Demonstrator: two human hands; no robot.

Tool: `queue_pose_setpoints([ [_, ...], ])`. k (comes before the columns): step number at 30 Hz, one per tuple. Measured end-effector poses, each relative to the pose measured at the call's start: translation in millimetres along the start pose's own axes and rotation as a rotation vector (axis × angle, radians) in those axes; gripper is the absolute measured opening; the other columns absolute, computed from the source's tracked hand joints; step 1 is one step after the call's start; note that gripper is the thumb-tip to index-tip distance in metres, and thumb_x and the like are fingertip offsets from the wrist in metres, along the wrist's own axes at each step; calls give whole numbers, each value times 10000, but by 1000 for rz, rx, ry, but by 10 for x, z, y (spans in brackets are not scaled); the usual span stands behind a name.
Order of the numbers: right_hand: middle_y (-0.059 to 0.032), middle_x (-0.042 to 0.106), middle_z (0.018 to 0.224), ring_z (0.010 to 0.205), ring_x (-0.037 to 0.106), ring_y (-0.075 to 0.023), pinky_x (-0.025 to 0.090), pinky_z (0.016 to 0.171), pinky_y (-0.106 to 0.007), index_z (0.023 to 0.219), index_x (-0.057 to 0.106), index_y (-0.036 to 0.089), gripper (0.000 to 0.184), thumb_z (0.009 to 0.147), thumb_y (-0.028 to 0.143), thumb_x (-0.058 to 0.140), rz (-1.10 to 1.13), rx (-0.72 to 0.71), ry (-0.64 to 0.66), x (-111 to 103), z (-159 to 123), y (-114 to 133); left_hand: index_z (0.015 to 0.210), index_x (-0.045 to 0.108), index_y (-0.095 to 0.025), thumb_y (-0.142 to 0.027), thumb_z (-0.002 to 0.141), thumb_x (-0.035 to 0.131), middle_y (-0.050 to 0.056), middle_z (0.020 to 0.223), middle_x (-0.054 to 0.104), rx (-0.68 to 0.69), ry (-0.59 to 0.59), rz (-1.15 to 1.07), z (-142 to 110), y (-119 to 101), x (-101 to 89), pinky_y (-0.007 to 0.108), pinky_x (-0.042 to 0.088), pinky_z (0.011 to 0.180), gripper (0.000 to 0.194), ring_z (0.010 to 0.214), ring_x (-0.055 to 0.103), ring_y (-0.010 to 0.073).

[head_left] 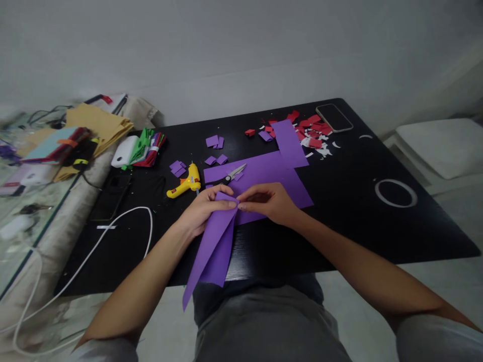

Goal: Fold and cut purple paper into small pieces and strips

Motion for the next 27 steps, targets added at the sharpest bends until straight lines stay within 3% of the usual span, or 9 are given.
queue_pose_setpoints([
  [14, -2, 810, 849, 816, 766, -170, 627, 841, -325, 903, 827, 240, 263, 687, 346, 932, -9, -6, 3, 1, 3, -10, 937, 668, -172, -220, 575, 965, -7, 730, 747, 34, -25, 23, -23, -36, -7, 200, 527, 539, 471, 540, 678, 122],
  [27, -8, 806, 814, 768, 745, -161, 597, 778, -304, 869, 836, 238, 229, 698, 358, 929, -53, -3, -22, -10, -4, -20, 943, 666, -177, -199, 556, 971, -35, 707, 727, 39, -46, 19, -22, -35, -16, 184, 503, 534, 494, 529, 665, 107],
])
Point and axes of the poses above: each hand's wrist, its own z-axis towards the middle knuckle, its own x-axis out of the palm, y = z × x, the point moved 10 cm from there along z, towards the middle knuckle
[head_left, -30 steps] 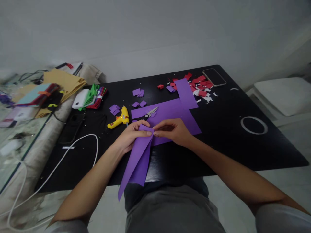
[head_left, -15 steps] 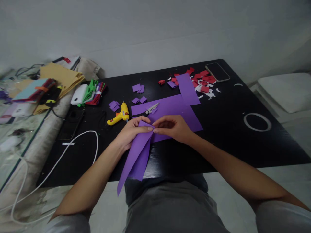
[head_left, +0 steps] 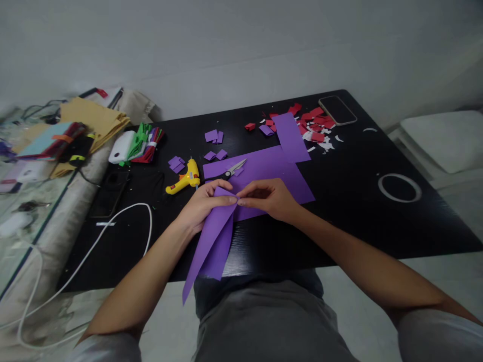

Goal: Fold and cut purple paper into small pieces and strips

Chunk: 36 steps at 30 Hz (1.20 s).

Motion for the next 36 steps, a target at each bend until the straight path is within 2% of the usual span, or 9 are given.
queue_pose_setpoints([
  [16, -9, 812, 808, 770, 761, -186, 624, 770, -328, 840, 832, 249, 247, 686, 413, 931, -21, -8, -9, -11, 2, 9, 954, 663, -177, -198, 558, 964, -24, 713, 738, 3, 15, 10, -3, -11, 8, 194, 512, 549, 497, 535, 674, 116],
  [21, -2, 816, 832, 793, 770, -179, 631, 813, -331, 864, 832, 251, 264, 669, 392, 940, 20, -8, -8, -17, 9, 12, 962, 671, -171, -195, 555, 964, -17, 736, 747, 7, 10, 7, 0, -22, 2, 191, 518, 550, 502, 540, 676, 112],
  [28, -10, 814, 815, 777, 753, -175, 620, 775, -319, 839, 840, 252, 205, 691, 366, 926, -15, -30, -17, -26, 13, 34, 962, 671, -179, -193, 569, 953, -16, 716, 743, 1, 11, 12, -7, -17, 5, 202, 519, 558, 484, 545, 680, 124],
  [36, -13, 815, 821, 794, 763, -186, 624, 799, -330, 835, 844, 248, 199, 697, 364, 927, 2, -31, -9, -16, 6, 37, 960, 670, -182, -213, 560, 960, -20, 719, 737, 3, 15, 20, -9, -9, 9, 206, 515, 553, 495, 544, 680, 127],
])
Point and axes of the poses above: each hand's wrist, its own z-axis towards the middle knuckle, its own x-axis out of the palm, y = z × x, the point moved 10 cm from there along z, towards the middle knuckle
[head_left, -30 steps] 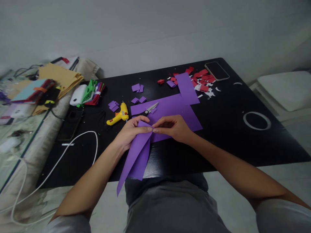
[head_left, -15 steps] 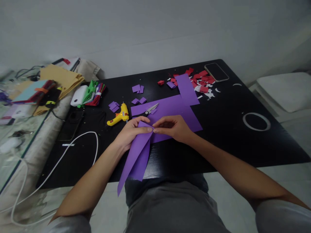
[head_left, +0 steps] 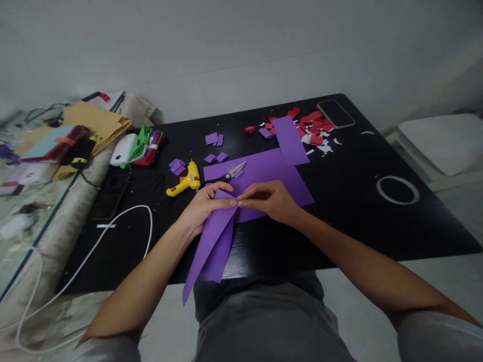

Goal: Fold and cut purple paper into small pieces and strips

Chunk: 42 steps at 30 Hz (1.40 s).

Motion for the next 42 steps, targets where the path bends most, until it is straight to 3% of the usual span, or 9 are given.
queue_pose_setpoints([
  [12, -7, 809, 813, 773, 753, -176, 608, 765, -316, 843, 835, 248, 192, 710, 357, 920, -12, 28, 5, 7, -1, -16, 957, 669, -181, -204, 559, 961, -20, 712, 740, 1, -6, -3, 3, -6, 1, 207, 516, 552, 494, 541, 677, 124],
  [17, 6, 781, 814, 766, 732, -139, 587, 780, -277, 929, 796, 211, 304, 672, 290, 940, 69, 67, 98, 88, 1, -30, 967, 669, -175, -202, 552, 966, -2, 735, 758, 6, -20, -8, 11, -12, -18, 210, 524, 564, 511, 551, 683, 126],
  [23, 7, 702, 664, 617, 667, -128, 565, 662, -278, 820, 706, 167, 235, 830, 379, 809, 77, 127, 168, 161, -26, -60, 986, 656, -178, -220, 546, 973, -17, 686, 731, 4, -25, 11, 15, 3, -32, 199, 504, 545, 545, 525, 661, 119],
  [29, 10, 688, 633, 588, 656, -132, 553, 634, -281, 777, 685, 173, 168, 832, 321, 742, 74, 121, 143, 194, -22, -88, 980, 657, -177, -228, 542, 976, -18, 695, 733, -4, -22, 13, 27, 46, -16, 207, 502, 552, 545, 529, 655, 119],
  [35, 21, 659, 593, 553, 623, -130, 538, 605, -282, 730, 666, 185, 127, 808, 279, 701, 93, 91, 93, 105, 32, -60, 891, 700, -153, -269, 571, 968, -5, 700, 726, -3, -40, -23, 46, 0, -56, 194, 481, 539, 434, 541, 630, 102],
  [42, 24, 649, 596, 560, 610, -130, 534, 619, -291, 722, 659, 194, 105, 805, 253, 686, 72, 52, 70, -48, 81, 28, 713, 707, -122, -352, 600, 953, -39, 545, 548, 81, -105, -55, 81, -126, -243, 178, 352, 460, 356, 463, 453, 52],
])
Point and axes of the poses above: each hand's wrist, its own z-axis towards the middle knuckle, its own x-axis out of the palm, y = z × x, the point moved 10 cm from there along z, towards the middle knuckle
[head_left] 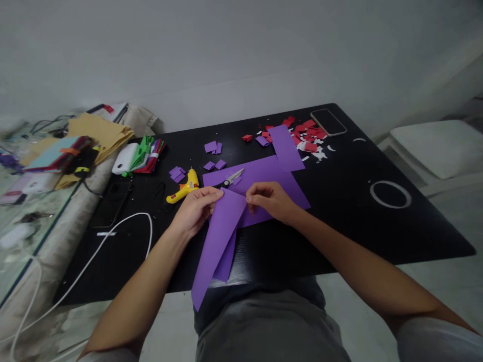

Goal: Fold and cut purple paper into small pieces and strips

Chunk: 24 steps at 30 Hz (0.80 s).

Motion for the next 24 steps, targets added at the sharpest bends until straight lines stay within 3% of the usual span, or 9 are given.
queue_pose_setpoints([
  [5, 24, 650, 590, 558, 612, -124, 525, 616, -282, 716, 668, 187, 108, 785, 265, 697, -23, -5, -2, -8, 18, -12, 644, 669, -131, -322, 594, 943, -46, 547, 499, 85, -31, -13, 9, -52, -41, 187, 312, 486, 338, 487, 426, 52],
  [12, 28, 660, 590, 566, 615, -126, 522, 622, -280, 702, 662, 194, 123, 784, 278, 701, -62, -1, 9, -19, 7, 7, 688, 650, -149, -406, 719, 874, -32, 599, 527, 109, 16, 92, -3, -36, 17, 220, 314, 521, 341, 526, 441, 79],
  [19, 30, 655, 587, 557, 614, -124, 520, 615, -278, 702, 663, 192, 113, 778, 269, 694, -61, -4, 12, -12, 23, -17, 723, 693, -157, -372, 718, 858, -31, 623, 577, 230, -71, 90, -22, -107, -32, 214, 347, 547, 271, 551, 478, 87],
  [24, 30, 651, 602, 573, 613, -126, 520, 631, -283, 723, 662, 198, 110, 801, 270, 691, -64, -35, -10, -78, 29, 22, 725, 682, -156, -424, 761, 845, -34, 607, 541, 137, 3, 86, 8, -1, 9, 215, 324, 520, 316, 527, 443, 80],
])
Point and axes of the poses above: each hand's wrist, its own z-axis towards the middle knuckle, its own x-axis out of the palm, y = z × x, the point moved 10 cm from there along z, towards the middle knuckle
